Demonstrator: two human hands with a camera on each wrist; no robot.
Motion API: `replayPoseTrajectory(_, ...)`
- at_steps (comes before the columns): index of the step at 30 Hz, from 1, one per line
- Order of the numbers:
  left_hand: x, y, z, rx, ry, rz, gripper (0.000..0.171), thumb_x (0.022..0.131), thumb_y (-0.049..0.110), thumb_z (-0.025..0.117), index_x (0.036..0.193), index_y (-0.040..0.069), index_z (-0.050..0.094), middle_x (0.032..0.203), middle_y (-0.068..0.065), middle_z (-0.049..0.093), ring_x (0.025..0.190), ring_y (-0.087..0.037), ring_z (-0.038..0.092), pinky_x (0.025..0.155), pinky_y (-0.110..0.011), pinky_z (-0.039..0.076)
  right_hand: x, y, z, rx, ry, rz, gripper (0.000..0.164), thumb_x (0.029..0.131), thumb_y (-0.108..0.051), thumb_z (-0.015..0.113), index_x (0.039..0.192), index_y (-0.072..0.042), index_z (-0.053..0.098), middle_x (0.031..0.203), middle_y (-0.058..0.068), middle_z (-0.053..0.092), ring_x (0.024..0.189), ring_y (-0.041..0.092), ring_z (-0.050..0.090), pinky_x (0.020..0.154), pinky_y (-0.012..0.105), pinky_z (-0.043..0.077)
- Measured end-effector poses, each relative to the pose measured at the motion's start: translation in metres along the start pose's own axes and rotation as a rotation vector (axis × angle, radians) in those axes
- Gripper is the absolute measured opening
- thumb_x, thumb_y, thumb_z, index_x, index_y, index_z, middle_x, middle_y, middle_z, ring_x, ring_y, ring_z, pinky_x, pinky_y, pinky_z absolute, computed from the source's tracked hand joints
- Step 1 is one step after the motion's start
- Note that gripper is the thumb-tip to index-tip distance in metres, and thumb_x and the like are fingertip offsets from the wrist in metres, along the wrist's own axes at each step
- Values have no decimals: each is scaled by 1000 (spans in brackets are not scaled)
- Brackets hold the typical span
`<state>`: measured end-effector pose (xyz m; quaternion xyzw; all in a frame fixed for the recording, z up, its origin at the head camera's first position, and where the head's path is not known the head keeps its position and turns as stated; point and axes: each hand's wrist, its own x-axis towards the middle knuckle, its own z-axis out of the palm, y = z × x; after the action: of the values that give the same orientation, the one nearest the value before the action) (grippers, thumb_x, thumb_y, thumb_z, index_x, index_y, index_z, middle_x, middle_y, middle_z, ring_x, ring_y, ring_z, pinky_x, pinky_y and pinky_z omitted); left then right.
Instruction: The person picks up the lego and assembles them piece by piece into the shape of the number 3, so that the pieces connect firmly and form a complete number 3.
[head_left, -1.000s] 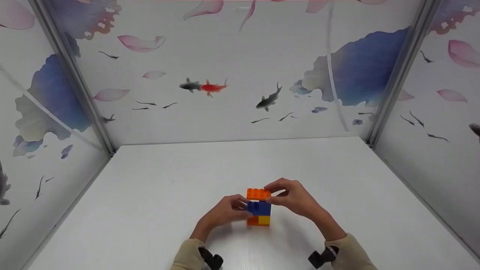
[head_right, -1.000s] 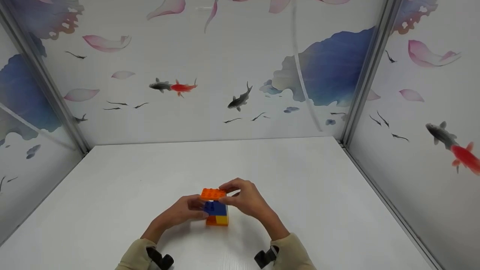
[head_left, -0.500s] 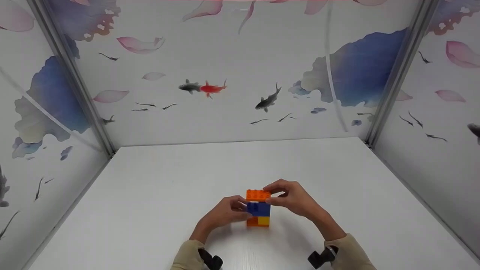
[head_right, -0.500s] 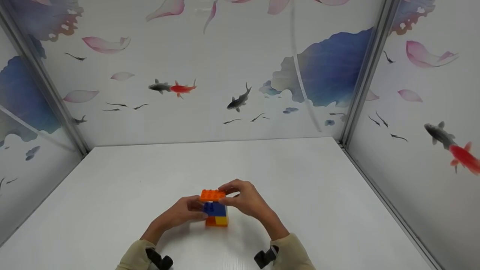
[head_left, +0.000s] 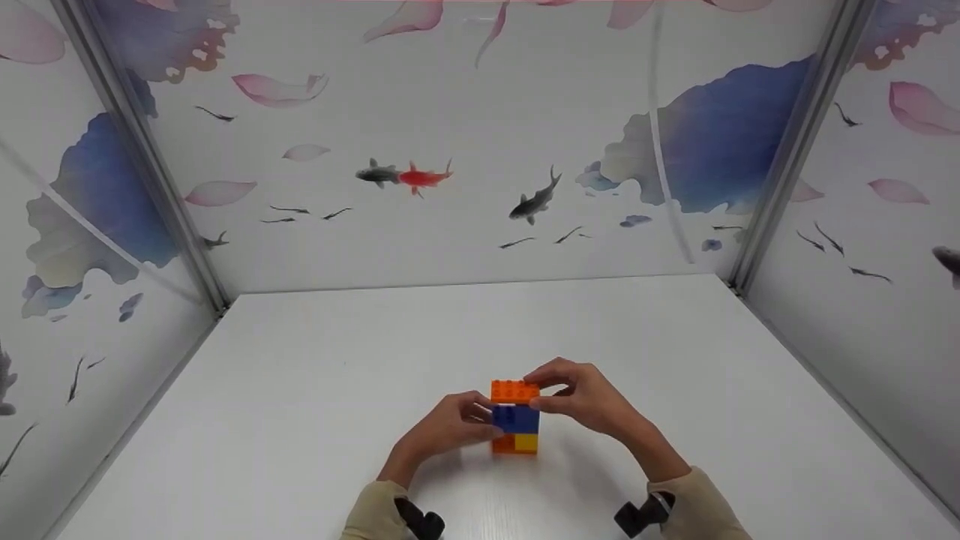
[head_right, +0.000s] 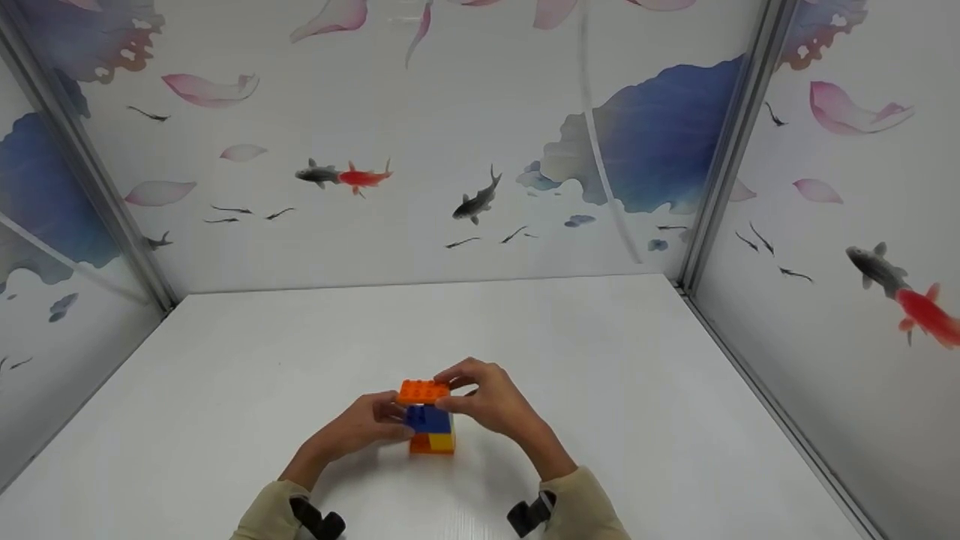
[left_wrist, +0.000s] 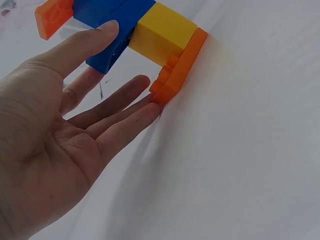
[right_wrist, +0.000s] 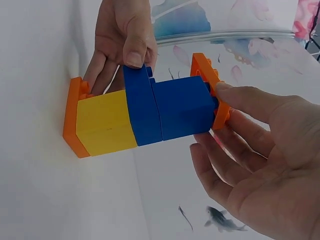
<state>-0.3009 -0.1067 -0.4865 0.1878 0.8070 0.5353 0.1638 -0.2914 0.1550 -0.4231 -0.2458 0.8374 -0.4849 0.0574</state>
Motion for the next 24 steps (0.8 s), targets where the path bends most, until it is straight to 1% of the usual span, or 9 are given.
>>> replayPoseTrajectory(5,0,-1,1,6,2,11,30,90,30,74,116,18,66,122,-7,70,115,-27,65,105,-56,49,1,2,1,50,12,47,32,94,-34,70,119,-14,72,120,7,67,112,25,66,96,38,58)
replayPoseTrajectory(8,0,-1,1,9,4,13,29,90,30,74,115,18,66,121,-7,71,114,-27,66,104,-56,49,1,2,3,84,22,73,33,94,-32,70,120,-12,72,121,9,68,110,24,66,96,37,58)
replayPoseTrajectory(15,1,0,3,11,21,5,28,88,30,76,109,16,65,119,-6,71,113,-26,66,103,-54,51,1,3,6,140,53,76,37,93,-32,71,121,-8,70,125,13,67,112,25,65,99,41,56)
replayPoseTrajectory(20,2,1,4,20,20,-1,28,88,30,77,109,15,64,118,-6,71,112,-26,66,103,-54,51,2,8,7,155,49,100,37,93,-34,70,121,-10,69,124,12,68,107,22,65,96,37,57)
replayPoseTrajectory(24,1,1,4,27,20,-3,28,88,30,77,108,16,64,117,-6,71,112,-26,66,102,-53,51,3,11,8,146,35,91,33,95,-33,69,120,-11,69,122,11,67,103,21,65,94,34,58)
